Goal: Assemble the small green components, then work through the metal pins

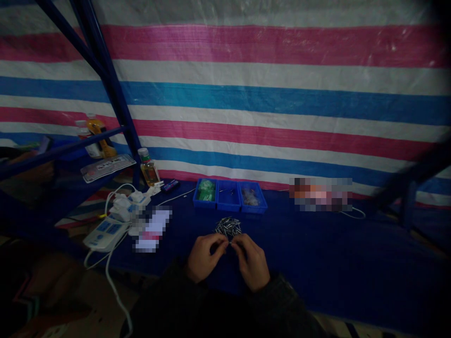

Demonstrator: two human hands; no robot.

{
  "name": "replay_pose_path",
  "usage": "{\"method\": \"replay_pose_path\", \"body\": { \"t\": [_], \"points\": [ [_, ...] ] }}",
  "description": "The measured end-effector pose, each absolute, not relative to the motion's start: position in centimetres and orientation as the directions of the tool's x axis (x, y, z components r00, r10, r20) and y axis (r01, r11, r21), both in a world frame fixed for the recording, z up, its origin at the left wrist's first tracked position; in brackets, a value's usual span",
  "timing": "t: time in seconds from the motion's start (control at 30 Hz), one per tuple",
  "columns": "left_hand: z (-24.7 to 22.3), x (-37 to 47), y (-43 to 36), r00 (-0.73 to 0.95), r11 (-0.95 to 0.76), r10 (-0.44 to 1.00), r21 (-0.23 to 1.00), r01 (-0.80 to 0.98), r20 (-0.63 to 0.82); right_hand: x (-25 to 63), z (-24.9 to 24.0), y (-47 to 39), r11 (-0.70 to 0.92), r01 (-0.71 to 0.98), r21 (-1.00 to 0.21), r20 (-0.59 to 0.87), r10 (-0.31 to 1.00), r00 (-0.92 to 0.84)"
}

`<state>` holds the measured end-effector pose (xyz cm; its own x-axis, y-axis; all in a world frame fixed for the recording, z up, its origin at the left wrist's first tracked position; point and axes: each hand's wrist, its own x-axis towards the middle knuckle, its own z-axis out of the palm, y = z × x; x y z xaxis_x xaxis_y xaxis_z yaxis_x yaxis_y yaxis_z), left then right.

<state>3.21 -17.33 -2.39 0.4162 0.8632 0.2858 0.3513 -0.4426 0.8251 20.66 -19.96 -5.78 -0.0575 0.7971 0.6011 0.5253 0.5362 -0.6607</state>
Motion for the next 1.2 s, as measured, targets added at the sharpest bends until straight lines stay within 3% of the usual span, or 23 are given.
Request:
{"method": "replay_pose_path", "body": {
  "t": [0.53, 0.97, 1.2],
  "points": [
    [-2.39, 3.27, -17.55, 0.434, -0.509, 0.838, 0.762, 0.400, 0.332, 20.79, -6.59, -19.74, 0.433, 0.620, -0.655, 0.518, 0.854, -0.050],
    [-2.77, 3.02, -17.21, 0.325, -0.439, 0.890, 0.796, 0.416, 0.321, 20.89, -6.13, -19.72, 0.480, 0.518, -0.708, 0.578, 0.815, 0.034],
    [-2.85, 3.18, -17.21, 0.406, -0.459, 0.864, 0.797, 0.393, 0.298, 20.70, -5.68, -19.99, 0.518, 0.490, -0.701, 0.590, 0.807, -0.010]
  ]
}}
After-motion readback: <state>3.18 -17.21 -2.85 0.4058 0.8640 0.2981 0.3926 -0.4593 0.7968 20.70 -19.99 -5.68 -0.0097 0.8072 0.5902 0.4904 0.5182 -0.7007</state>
